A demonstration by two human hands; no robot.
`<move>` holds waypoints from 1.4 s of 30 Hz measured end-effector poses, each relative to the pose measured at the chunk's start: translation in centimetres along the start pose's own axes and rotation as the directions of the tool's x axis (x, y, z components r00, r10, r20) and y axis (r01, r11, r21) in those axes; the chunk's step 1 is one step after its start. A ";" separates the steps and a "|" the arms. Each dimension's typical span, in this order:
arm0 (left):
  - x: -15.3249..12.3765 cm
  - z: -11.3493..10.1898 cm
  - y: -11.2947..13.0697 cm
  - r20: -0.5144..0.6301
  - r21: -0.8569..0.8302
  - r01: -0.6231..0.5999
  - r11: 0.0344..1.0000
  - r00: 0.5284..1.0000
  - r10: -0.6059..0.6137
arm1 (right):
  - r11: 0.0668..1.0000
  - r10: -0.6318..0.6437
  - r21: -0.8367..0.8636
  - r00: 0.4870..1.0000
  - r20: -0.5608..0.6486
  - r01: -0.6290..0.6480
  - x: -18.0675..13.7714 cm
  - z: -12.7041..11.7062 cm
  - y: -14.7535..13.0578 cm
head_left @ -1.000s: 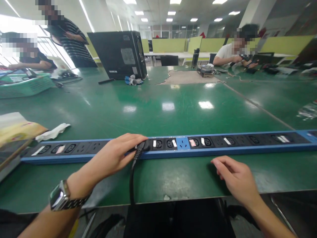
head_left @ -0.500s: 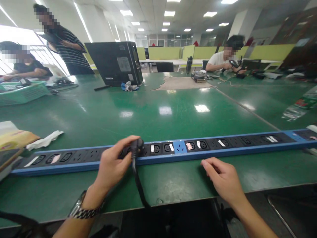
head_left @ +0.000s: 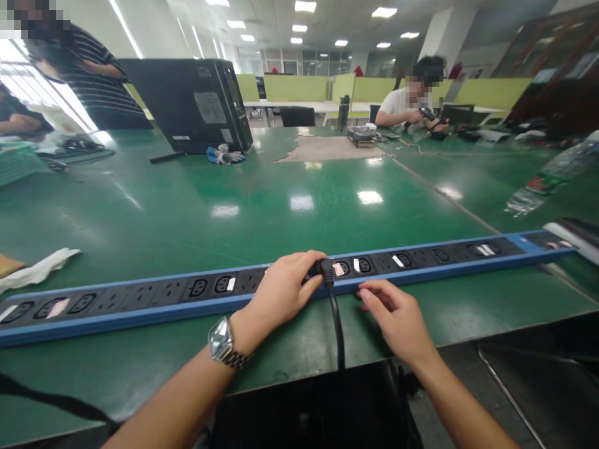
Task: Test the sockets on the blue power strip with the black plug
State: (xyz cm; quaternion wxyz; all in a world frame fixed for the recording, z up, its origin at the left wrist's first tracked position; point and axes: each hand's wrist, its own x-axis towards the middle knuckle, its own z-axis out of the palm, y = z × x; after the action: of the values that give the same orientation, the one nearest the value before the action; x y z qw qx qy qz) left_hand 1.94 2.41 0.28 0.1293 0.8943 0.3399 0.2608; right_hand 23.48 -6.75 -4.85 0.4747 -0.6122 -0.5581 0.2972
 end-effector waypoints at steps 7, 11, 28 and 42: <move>-0.5 1.3 0.3 -0.267 0.028 -0.266 0.964 0.927 0.263 | 0.998 -0.060 -0.021 0.998 0.033 0.061 1.2 1.1 -6.4; 0.3 0.9 1.1 -0.332 -0.065 -0.210 0.976 0.926 0.177 | 0.909 -0.110 -0.385 0.982 0.151 0.160 3.2 1.1 -10.4; -3.3 -1.6 -3.4 0.057 0.414 0.091 0.906 0.991 -0.125 | 0.414 0.047 -0.896 0.979 0.200 0.163 6.5 -5.5 -7.4; -2.0 1.3 3.5 0.213 0.290 -0.590 0.754 0.808 0.550 | 0.483 -0.089 -0.847 0.975 0.204 0.221 5.3 -6.1 -5.0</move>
State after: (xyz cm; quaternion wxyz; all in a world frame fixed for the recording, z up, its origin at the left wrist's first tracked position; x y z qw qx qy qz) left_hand 3.27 -1.61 -0.11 -0.0944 0.9769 0.0831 0.1730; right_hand 28.03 -3.49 2.89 0.0914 -0.6932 -0.7145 -0.0267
